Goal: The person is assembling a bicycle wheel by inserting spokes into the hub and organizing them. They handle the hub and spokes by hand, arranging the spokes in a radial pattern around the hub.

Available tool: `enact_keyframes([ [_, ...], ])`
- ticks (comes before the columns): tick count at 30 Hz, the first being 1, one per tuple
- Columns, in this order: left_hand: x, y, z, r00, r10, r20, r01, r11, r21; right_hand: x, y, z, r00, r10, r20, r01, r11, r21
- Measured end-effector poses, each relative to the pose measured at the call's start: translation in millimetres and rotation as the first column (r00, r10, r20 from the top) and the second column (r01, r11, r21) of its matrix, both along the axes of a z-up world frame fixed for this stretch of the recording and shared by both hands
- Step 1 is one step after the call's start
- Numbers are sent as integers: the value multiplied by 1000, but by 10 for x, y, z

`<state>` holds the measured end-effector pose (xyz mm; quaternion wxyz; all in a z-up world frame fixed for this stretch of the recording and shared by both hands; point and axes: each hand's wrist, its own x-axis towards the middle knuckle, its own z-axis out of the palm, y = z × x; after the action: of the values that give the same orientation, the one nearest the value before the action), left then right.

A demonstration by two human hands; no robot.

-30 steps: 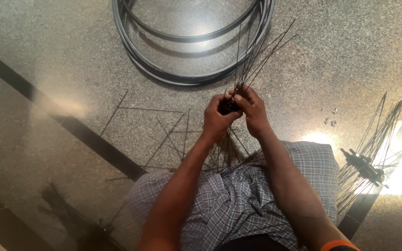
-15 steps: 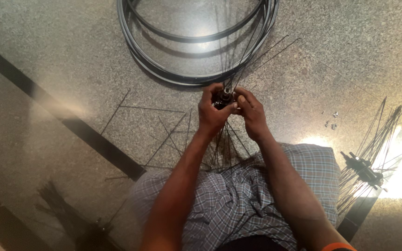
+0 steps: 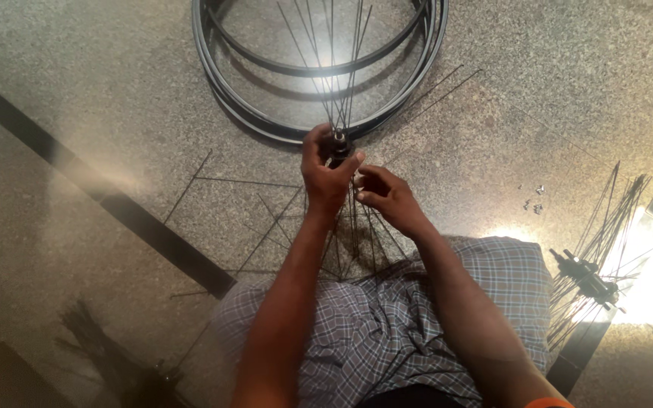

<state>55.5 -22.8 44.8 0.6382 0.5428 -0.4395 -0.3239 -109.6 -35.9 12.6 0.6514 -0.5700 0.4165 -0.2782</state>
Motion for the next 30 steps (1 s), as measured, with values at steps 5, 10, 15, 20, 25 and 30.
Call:
enact_keyframes([
  [5,27,-6,59,1000,27,11,-26,999,-41,60,31,-49,992,5,-128,-5,1000,-1],
  [10,49,4,85,996,54,67,-48,994,-93,114,77,-12,978,38,-204,-36,999,14],
  [15,56,-8,108,996,47,-70,-51,997,-51,201,119,-4,972,25,-235,-48,995,-89],
  [20,59,-8,137,974,-17,-228,19,1000,4,210,97,-61,960,-137,-243,115,988,-102],
  [25,6,16,113,924,-147,-354,150,989,-19,85,56,-101,979,-177,96,190,972,-139],
  [30,-56,28,50,748,-278,-603,198,960,-198,71,93,-106,933,-155,325,170,985,-16],
])
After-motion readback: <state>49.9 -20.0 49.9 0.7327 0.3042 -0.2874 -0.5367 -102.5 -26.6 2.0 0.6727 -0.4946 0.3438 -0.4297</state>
